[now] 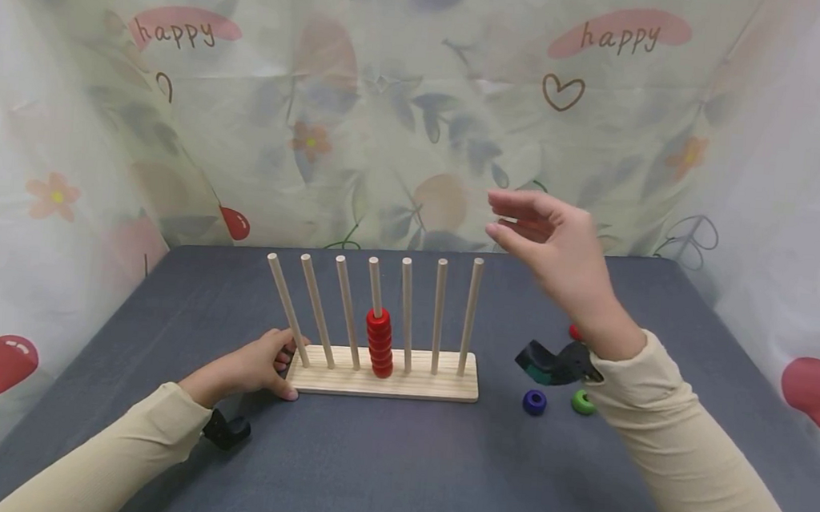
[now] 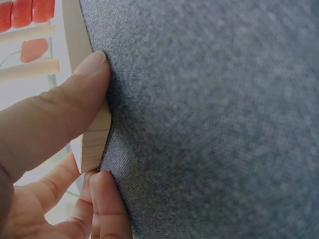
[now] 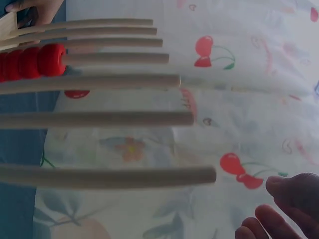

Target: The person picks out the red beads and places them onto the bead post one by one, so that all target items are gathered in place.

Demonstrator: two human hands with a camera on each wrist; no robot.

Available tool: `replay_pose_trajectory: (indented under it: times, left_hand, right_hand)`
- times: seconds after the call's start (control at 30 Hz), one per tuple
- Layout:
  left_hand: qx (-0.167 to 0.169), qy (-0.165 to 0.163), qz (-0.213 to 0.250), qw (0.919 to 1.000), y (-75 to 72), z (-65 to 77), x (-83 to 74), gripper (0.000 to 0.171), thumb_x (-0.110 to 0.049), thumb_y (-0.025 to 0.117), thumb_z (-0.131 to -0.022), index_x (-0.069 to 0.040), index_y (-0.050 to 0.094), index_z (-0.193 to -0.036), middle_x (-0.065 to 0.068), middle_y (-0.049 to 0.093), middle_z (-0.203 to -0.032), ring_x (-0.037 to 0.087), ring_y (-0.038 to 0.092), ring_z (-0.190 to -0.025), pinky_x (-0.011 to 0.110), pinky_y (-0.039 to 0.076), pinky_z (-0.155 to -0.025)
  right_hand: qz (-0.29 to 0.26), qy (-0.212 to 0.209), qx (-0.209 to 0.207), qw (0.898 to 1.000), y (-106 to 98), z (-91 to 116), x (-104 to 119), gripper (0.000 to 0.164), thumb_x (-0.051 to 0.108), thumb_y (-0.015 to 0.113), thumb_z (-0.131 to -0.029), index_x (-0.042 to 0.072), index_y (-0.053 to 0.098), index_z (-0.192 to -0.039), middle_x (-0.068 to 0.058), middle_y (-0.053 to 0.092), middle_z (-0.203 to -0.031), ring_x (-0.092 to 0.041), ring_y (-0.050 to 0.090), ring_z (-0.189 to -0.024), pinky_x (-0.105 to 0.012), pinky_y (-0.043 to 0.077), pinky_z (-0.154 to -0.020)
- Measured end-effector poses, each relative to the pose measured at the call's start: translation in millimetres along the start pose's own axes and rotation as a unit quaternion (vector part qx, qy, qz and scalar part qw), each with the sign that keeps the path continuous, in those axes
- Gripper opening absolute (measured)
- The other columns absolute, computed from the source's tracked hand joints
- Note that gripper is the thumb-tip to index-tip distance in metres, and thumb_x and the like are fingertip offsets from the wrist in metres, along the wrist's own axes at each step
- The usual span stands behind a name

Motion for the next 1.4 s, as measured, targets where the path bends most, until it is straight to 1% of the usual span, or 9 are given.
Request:
replay_pose_trajectory:
  times: [0.23,0.33,0.47,0.77,0.9,1.0,1.1,1.27,1.4]
  left_hand:
    - [-0.001,0.001,-0.001,1.0,-0.1,-0.1,0.1,0.065,0.003,0.088,-0.061,-0.001,0.05,-0.114,0.014,0.043,-0.11,0.024,0.049,-0.096,0.04,0.045,-0.086]
    - [-0.002,0.001,0.001,1.0,-0.3,0.6,-0.8,0.065,0.002,0.088,-0.061,-0.001,0.051,-0.113,0.014,0.044,-0.11,0.024,0.05,-0.097,0.04,0.045,-0.087]
    - [0.0,0.005,0.003,1.0,0.1,0.8,-1.0,0.064,0.003,0.088,-0.061,-0.001,0.05,-0.113,0.015,0.043,-0.11,0.025,0.05,-0.097,0.04,0.045,-0.087]
    - [-0.002,0.004,0.003,1.0,0.1,1.2,-1.1,0.065,0.003,0.088,-0.062,-0.001,0.051,-0.116,0.015,0.044,-0.112,0.025,0.049,-0.098,0.041,0.045,-0.089]
    - [-0.002,0.002,0.005,1.0,0.0,1.4,-0.7,0.066,0.003,0.088,-0.062,-0.001,0.051,-0.116,0.015,0.044,-0.112,0.025,0.049,-0.099,0.041,0.045,-0.089]
    - [-0.001,0.003,0.007,1.0,0.2,1.0,0.1,0.065,0.003,0.088,-0.062,0.0,0.051,-0.115,0.015,0.043,-0.112,0.025,0.049,-0.098,0.041,0.044,-0.088]
    - [0.001,0.017,0.002,0.9999,-0.2,1.1,1.1,0.063,0.001,0.088,-0.061,0.0,0.051,-0.112,0.014,0.043,-0.108,0.024,0.048,-0.095,0.036,0.045,-0.085]
    - [-0.004,0.014,-0.001,0.9999,0.1,0.7,0.7,0.063,0.002,0.088,-0.061,-0.001,0.052,-0.113,0.013,0.043,-0.107,0.023,0.047,-0.094,0.037,0.044,-0.084]
    - [-0.005,0.005,0.002,1.0,-0.4,2.4,-1.8,0.064,0.004,0.088,-0.061,-0.001,0.052,-0.114,0.013,0.043,-0.108,0.024,0.047,-0.095,0.039,0.044,-0.084]
  right_hand:
    - [0.031,0.021,-0.035,0.999,-16.1,2.3,-25.5,0.039,0.016,0.072,-0.087,0.009,0.064,-0.125,0.015,0.067,-0.112,-0.001,0.06,-0.106,-0.01,0.046,-0.085]
    - [0.045,0.035,-0.05,0.997,-22.1,3.2,-38.0,0.039,0.02,0.072,-0.088,0.011,0.064,-0.125,0.012,0.066,-0.116,-0.001,0.059,-0.108,-0.01,0.045,-0.085]
    - [0.064,0.047,-0.065,0.995,-29.0,5.0,-55.7,0.038,0.022,0.071,-0.088,0.013,0.065,-0.124,0.008,0.066,-0.12,0.001,0.058,-0.107,-0.008,0.045,-0.084]
    - [0.114,0.074,-0.085,0.987,-43.2,10.7,-99.6,0.039,0.032,0.067,-0.09,0.013,0.063,-0.125,0.016,0.063,-0.113,0.01,0.056,-0.101,-0.005,0.043,-0.078]
    - [0.154,0.113,-0.063,0.98,-50.6,14.5,-117.7,0.047,0.041,0.064,-0.091,0.016,0.059,-0.13,0.004,0.062,-0.122,0.012,0.05,-0.101,-0.007,0.04,-0.08]
    - [0.177,0.148,-0.033,0.973,-56.3,17.1,-131.0,0.055,0.049,0.061,-0.091,0.018,0.055,-0.136,-0.006,0.058,-0.131,0.009,0.048,-0.103,-0.018,0.04,-0.084]
    - [0.183,0.181,0.006,0.966,-60.5,19.0,-144.1,0.066,0.057,0.058,-0.089,0.017,0.048,-0.141,-0.011,0.053,-0.138,-0.004,0.051,-0.113,-0.034,0.042,-0.09]
    - [0.187,0.219,0.063,0.956,-65.0,21.7,-160.7,0.075,0.059,0.055,-0.089,0.012,0.042,-0.145,-0.02,0.051,-0.14,-0.029,0.05,-0.121,-0.041,0.045,-0.085]
    - [0.186,0.233,0.093,0.95,-67.4,23.2,-169.7,0.075,0.058,0.054,-0.091,0.007,0.041,-0.145,-0.024,0.049,-0.141,-0.037,0.047,-0.124,-0.046,0.044,-0.087]
Point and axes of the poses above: each hand's wrist, its own z-axis away from the middle knuckle, its own y-axis out of the palm, x = y × z, the point moved 2 cm from there along -z, towards the middle knuckle
